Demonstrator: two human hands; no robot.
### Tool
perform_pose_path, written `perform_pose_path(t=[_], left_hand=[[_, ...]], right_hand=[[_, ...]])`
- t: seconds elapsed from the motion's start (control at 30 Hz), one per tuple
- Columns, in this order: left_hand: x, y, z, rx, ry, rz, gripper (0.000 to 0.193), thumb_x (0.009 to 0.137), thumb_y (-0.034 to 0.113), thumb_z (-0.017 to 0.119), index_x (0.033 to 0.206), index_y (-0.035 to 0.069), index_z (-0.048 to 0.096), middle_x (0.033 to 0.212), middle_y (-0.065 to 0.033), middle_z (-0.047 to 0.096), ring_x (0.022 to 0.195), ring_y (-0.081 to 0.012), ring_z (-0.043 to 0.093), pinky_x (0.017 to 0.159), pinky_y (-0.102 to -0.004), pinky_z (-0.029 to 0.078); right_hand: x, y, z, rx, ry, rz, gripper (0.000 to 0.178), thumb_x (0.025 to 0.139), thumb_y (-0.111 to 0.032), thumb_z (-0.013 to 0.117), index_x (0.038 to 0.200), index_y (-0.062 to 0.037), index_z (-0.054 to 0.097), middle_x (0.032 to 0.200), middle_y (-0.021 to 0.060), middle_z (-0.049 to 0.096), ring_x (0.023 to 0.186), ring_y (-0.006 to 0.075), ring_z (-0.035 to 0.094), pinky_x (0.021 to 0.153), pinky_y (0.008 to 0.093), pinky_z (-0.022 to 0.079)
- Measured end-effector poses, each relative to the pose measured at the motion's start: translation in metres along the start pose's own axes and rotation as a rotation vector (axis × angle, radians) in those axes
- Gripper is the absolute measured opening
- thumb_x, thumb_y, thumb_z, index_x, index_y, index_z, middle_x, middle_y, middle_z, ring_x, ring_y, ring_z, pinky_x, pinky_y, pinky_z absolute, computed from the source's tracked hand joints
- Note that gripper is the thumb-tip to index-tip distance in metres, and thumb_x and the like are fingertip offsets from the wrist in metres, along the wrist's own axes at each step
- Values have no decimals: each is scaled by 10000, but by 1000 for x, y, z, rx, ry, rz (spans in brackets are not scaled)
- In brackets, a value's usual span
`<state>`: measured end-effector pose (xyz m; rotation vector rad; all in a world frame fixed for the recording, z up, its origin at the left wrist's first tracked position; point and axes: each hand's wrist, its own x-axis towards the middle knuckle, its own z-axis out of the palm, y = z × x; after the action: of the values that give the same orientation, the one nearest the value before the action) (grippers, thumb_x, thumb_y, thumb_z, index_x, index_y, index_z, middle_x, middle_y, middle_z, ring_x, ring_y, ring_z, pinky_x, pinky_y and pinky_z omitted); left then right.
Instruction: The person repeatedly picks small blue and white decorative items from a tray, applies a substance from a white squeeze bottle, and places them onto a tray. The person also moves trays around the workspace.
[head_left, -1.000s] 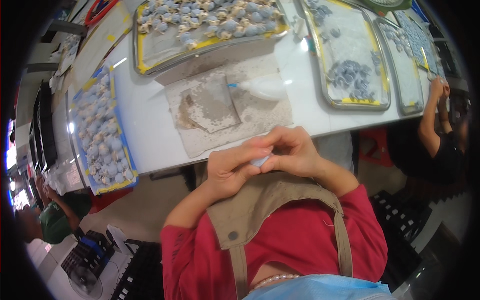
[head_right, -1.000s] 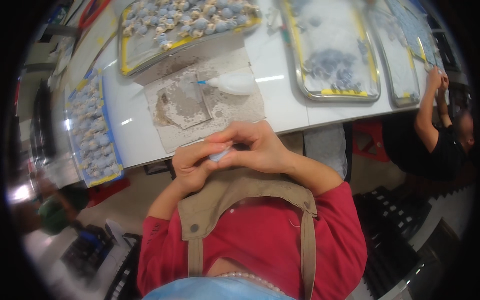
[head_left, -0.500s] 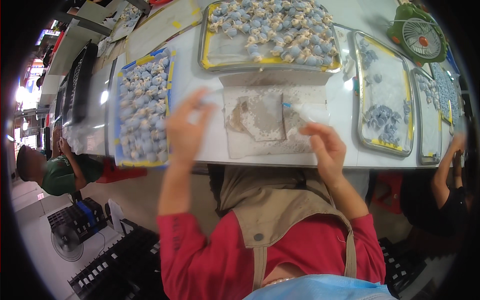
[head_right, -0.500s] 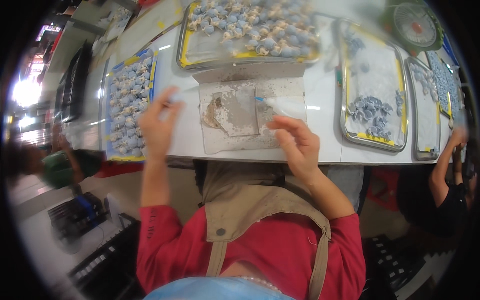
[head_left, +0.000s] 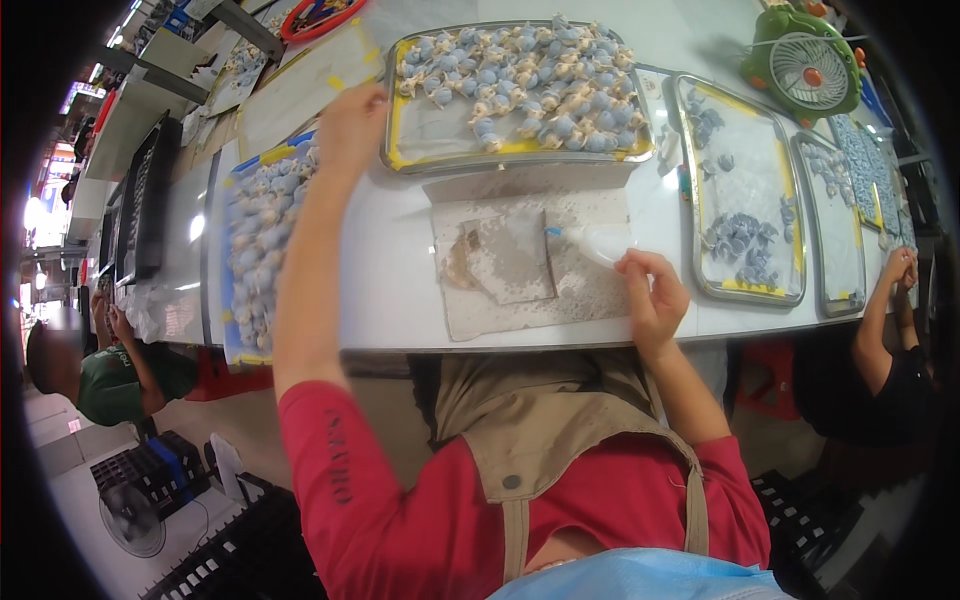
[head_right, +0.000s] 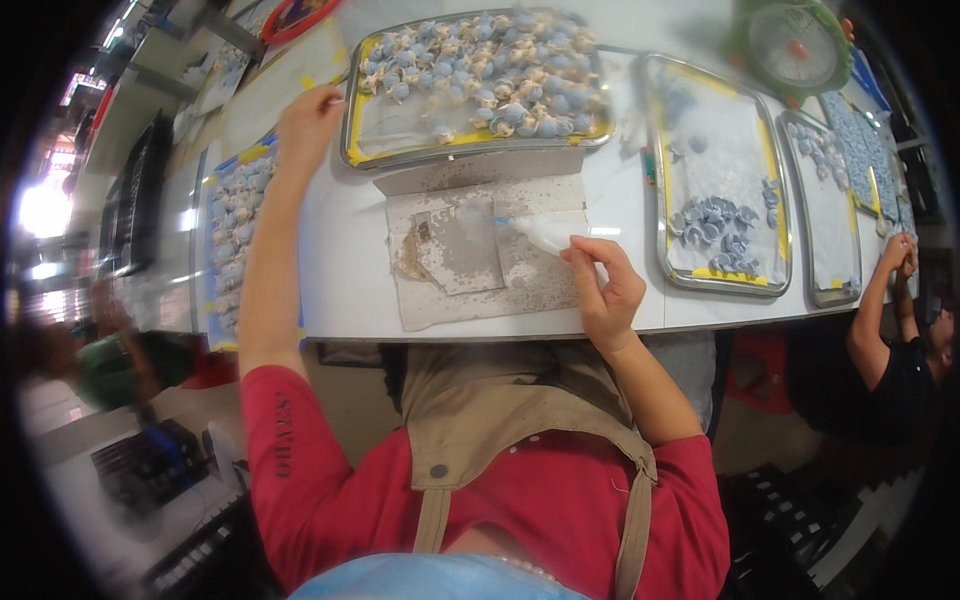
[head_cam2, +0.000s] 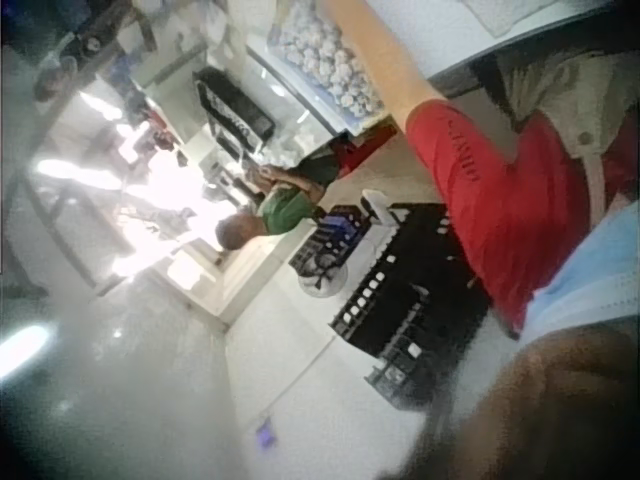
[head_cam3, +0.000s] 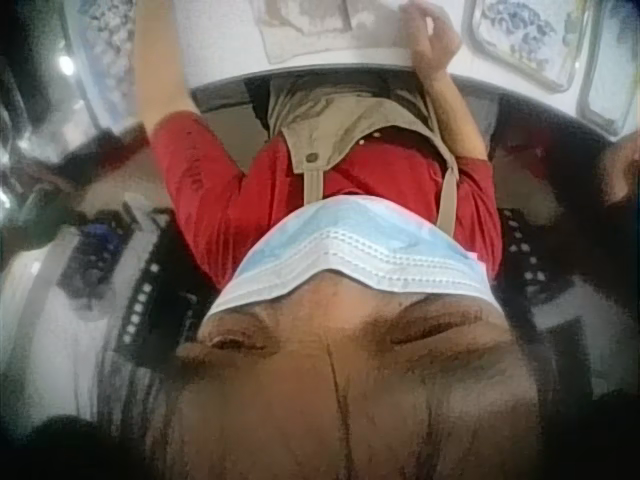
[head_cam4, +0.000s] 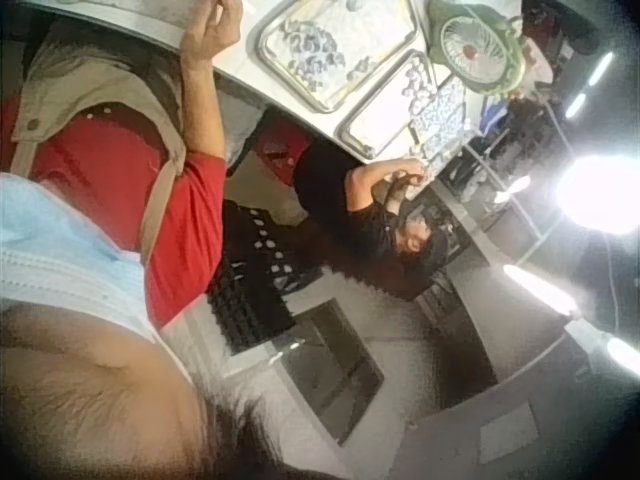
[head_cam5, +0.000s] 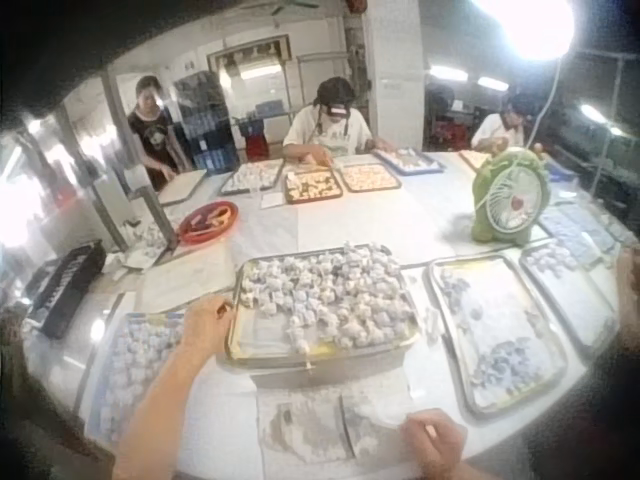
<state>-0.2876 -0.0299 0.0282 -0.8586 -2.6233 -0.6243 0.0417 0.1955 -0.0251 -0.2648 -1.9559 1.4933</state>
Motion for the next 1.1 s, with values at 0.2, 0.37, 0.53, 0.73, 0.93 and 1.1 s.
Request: perform_pose_path(t=[0.2,0.37,0.53,0.73,0.93,1.1], left_hand=[[15,35,64,-29,-111,128,235,731,121,620,963,125,581,921,-103,593,939,-292,562,770,-382,469],[23,51,69,-77,-91,12,241,742,148,636,949,66,544,908,-163,605,887,-327,578,752,-398,468],[-26,98,3,-868,-134,-267,234,792,143,628,963,9,539,863,-112,621,727,-172,621,647,-278,486],[-140,134,-43,-1364,-483,-429,299,817,47,594,1102,-7,522,921,-87,603,745,-116,584,645,-228,475],[-205,165,-29,-1663,-436,-762,334,837,39,574,1157,5,484,1051,-129,580,836,-163,600,691,-230,482],[-220,190,-19,-1713,-397,-779,315,836,12,567,1141,-7,486,1079,-117,562,882,-157,587,726,-232,473]], right_hand=[[3,-6,6,-115,-17,-60,129,820,17,563,943,27,604,786,92,636,718,135,600,684,223,455],[3,-3,0,-177,46,-87,144,819,16,560,956,17,603,805,85,632,740,150,599,702,230,453],[9,-3,4,-210,128,-21,191,836,-55,566,1019,-1,569,994,96,588,947,182,548,807,285,421],[11,-10,6,-492,-45,-40,293,778,-119,640,1045,-27,561,1004,131,574,936,252,536,783,326,431],[8,-17,-1,-529,-223,156,360,714,-151,700,1022,-23,566,962,124,579,870,236,551,756,298,437],[-2,-30,-7,45,-133,362,280,767,-117,671,991,-9,542,841,47,578,740,90,529,645,226,436]])
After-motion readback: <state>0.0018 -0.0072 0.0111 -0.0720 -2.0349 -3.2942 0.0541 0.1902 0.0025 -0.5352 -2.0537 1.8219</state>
